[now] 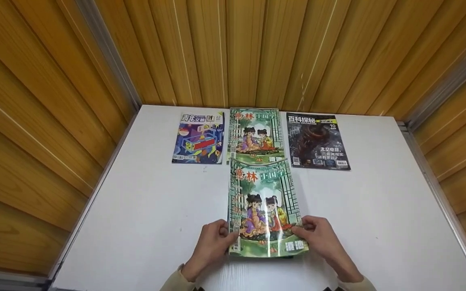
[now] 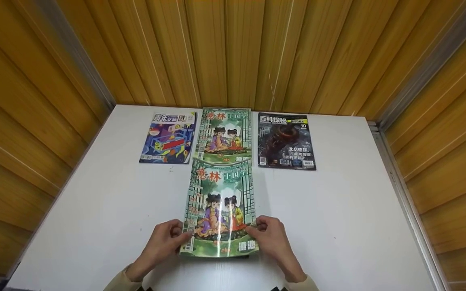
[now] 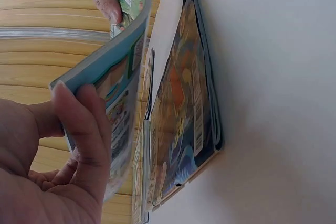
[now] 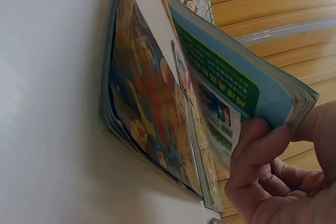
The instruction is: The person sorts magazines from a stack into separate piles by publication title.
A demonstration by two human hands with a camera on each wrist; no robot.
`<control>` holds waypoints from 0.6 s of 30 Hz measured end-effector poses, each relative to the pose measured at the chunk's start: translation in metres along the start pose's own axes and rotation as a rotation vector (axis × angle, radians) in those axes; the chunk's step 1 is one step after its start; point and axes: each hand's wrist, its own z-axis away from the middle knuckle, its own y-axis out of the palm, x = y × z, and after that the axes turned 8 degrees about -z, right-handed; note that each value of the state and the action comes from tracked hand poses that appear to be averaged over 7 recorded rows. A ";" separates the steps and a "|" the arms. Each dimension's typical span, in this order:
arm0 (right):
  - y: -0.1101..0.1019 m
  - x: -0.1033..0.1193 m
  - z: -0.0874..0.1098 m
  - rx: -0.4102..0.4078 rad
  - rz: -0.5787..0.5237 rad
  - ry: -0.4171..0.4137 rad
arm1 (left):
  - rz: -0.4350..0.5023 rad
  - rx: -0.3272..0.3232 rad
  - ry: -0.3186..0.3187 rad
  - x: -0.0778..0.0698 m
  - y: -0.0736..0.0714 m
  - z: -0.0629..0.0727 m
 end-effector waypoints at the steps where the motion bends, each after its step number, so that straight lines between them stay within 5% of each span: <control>1: 0.000 0.002 -0.003 -0.009 -0.002 -0.012 | -0.001 -0.010 0.011 0.001 -0.001 -0.003; 12: 0.009 0.004 -0.037 -0.115 0.002 -0.075 | -0.033 -0.104 0.077 0.011 -0.004 -0.035; 18: 0.004 0.009 -0.057 -0.148 0.054 -0.122 | -0.009 -0.154 0.195 0.012 -0.003 -0.061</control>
